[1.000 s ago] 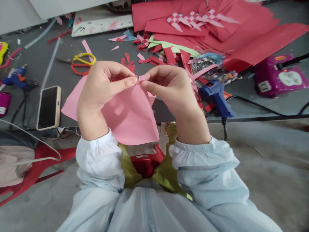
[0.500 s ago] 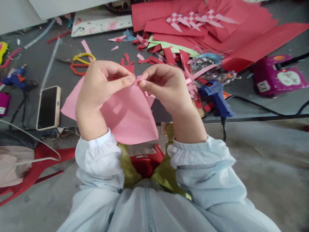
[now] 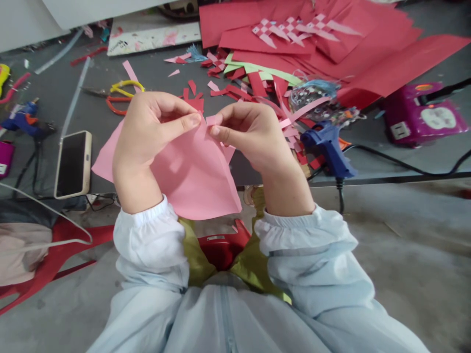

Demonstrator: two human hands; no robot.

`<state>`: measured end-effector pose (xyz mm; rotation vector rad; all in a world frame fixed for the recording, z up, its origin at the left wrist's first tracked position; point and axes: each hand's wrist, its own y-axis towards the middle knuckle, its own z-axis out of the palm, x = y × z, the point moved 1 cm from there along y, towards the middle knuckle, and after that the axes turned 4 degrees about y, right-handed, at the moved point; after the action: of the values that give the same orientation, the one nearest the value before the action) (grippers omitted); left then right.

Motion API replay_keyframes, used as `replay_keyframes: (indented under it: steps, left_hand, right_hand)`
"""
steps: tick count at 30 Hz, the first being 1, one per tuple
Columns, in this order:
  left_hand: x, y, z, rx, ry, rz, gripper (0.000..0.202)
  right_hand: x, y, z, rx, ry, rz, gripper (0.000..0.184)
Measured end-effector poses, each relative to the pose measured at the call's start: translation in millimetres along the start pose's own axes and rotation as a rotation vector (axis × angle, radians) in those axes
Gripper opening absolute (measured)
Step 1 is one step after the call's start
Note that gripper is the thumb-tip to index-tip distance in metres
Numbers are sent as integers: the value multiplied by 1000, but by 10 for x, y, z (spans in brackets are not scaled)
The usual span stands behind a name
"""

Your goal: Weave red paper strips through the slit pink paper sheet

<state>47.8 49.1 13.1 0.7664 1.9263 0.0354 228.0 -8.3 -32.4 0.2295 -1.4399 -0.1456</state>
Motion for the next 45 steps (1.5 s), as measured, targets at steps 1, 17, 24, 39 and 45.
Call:
replay_keyframes:
  steps: [1,17,24,39,45]
  left_hand:
    - [-1,-3,0,-7,3,-4,25]
    - [11,-16,-40,-46,-20,-10,23]
    - [-2,-1,-45,-55,12,-4,31]
    - [22,-20,-79,-60,79,22,37]
    - [53,-5,-74,-69,85,16,34]
  right_hand:
    - [-5,2,0,3,0,-1,44]
    - [51,-9,23,33,50,29,42]
    - [-8,0,35,21,51,8,41]
    - [7,0,37,45,125,90,40]
    - [-51,8,31,59,92,18,39]
